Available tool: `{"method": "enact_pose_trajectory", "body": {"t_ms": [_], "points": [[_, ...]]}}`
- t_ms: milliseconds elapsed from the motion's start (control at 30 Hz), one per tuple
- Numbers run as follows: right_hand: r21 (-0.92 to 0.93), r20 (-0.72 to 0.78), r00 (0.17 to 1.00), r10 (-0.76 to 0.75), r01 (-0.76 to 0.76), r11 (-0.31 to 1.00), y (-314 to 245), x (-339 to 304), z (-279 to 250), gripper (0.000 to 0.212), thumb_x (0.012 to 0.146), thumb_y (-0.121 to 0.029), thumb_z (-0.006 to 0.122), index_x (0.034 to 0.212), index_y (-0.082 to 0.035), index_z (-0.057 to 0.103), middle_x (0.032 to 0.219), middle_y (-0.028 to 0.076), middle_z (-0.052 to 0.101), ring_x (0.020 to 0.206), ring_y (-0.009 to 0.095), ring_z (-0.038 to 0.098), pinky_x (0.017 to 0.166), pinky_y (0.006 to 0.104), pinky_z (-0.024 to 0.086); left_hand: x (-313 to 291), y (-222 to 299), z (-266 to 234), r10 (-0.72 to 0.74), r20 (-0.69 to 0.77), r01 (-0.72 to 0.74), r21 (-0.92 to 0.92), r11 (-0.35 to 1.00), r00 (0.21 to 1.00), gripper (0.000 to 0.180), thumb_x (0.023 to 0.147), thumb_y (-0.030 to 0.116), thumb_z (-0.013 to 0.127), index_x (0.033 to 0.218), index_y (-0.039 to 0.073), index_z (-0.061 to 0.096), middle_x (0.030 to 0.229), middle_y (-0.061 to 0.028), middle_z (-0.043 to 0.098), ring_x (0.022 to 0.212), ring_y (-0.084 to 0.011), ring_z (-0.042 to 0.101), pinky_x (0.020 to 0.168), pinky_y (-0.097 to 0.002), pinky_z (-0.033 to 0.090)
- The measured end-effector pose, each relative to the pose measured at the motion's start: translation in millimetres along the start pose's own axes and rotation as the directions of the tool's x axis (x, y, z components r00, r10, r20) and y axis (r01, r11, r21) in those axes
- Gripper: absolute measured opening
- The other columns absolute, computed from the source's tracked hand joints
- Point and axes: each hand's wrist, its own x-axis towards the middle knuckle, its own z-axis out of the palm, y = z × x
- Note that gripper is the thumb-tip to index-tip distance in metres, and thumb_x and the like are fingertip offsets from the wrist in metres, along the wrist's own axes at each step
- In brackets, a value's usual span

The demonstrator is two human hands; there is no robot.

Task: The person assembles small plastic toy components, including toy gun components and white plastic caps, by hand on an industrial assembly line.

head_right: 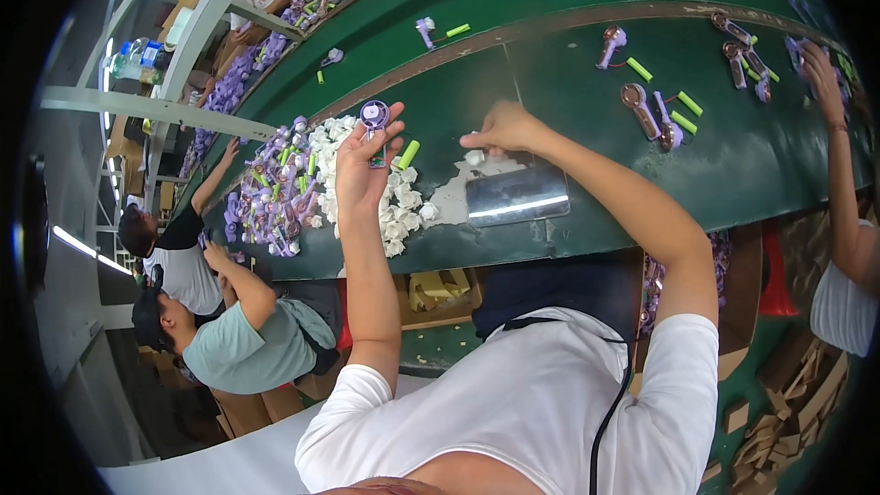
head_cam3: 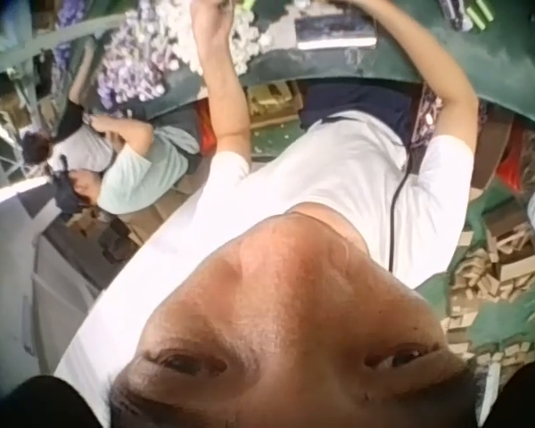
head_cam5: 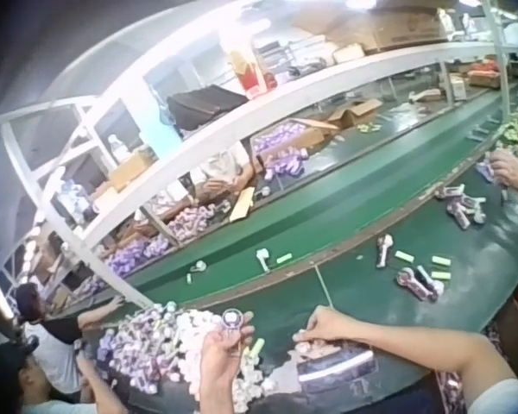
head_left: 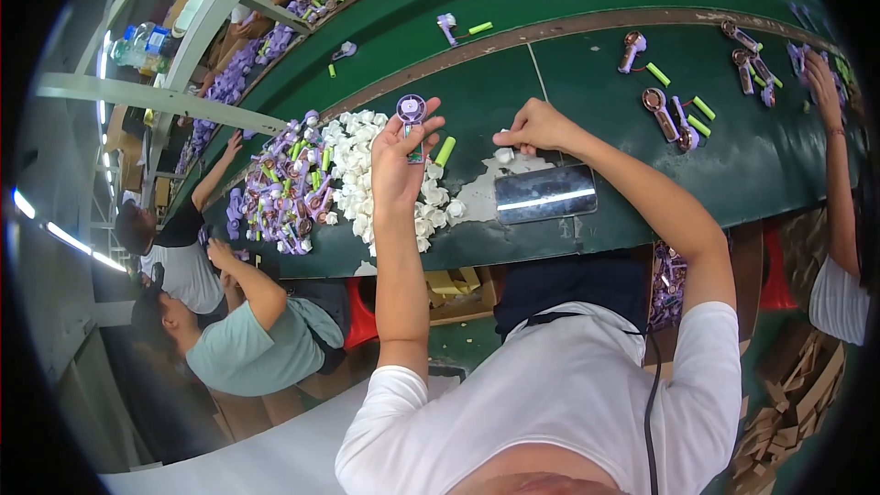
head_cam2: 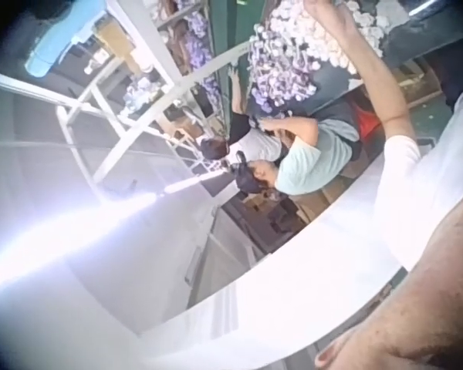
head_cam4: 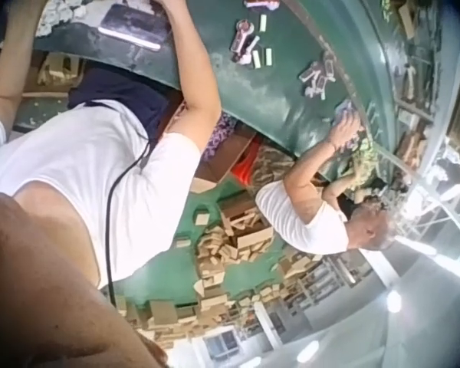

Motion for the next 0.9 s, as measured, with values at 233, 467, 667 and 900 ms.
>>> {"method": "enact_pose_trajectory", "body": {"t_ms": [233, 467, 667, 900], "points": [[-0.446, -0.374, 0.917, -0.141, -0.044, 0.894, 2.7, -22.4, -28.3, 0.042, 0.081, -0.032, 0.075, 0.088, 0.009, 0.066, 0.088, 0.023, 0.068, 0.081, 0.036, 0.07, 0.073, 0.0411, 0.056, 6.3, -25.8, 14.8, 0.004, 0.08, -0.007, 0.039, 0.999, 0.997, 0.028, 0.094, -0.001, 0.053, 0.122, -0.007, 0.051, 0.127, -0.0211, 0.061, 0.091, -0.0188, 0.067, 0.08, -0.0284, 0.051], [-0.579, -0.202, 0.916, -0.346, 0.173, 0.797, 6.4, -25.9, -30.3, 0.033, 0.078, -0.019, 0.076, 0.102, 0.0, 0.065, 0.098, 0.02, 0.067, 0.088, 0.037, 0.067, 0.077, 0.0437, 0.054, 11.6, -49.9, 45.9, 0.004, 0.095, -0.019, 0.161, 0.987, 0.996, 0.037, 0.091, -0.004, 0.055, 0.126, -0.005, 0.042, 0.125, -0.0223, 0.062, 0.103, -0.0247, 0.067, 0.086, -0.0308, 0.048], [-0.197, -0.455, 0.673, -0.583, 0.562, 0.803, -44.6, -60.8, -40.7, 0.026, 0.081, -0.005, 0.074, 0.105, 0.003, 0.066, 0.089, 0.009, 0.063, 0.072, 0.015, 0.062, 0.063, 0.0261, 0.05, 8.0, -58.7, 60.8, 0.029, 0.182, -0.06, 0.164, 0.985, 0.983, 0.041, 0.088, -0.008, 0.053, 0.128, -0.003, 0.044, 0.122, -0.0163, 0.062, 0.109, -0.0197, 0.062, 0.089, -0.0287, 0.047], [-0.301, -0.415, 0.531, -0.739, 0.686, 0.662, -51.6, -65.4, -30.5, 0.03, 0.077, 0.0, 0.075, 0.106, 0.0, 0.067, 0.09, 0.008, 0.062, 0.068, 0.016, 0.059, 0.059, 0.0279, 0.049, -1.7, -57.0, 85.8, 0.109, 0.191, -0.172, 0.354, 0.919, 0.976, 0.039, 0.091, -0.006, 0.054, 0.129, -0.003, 0.045, 0.12, -0.0105, 0.059, 0.109, -0.0124, 0.056, 0.092, -0.0251, 0.044]]}}
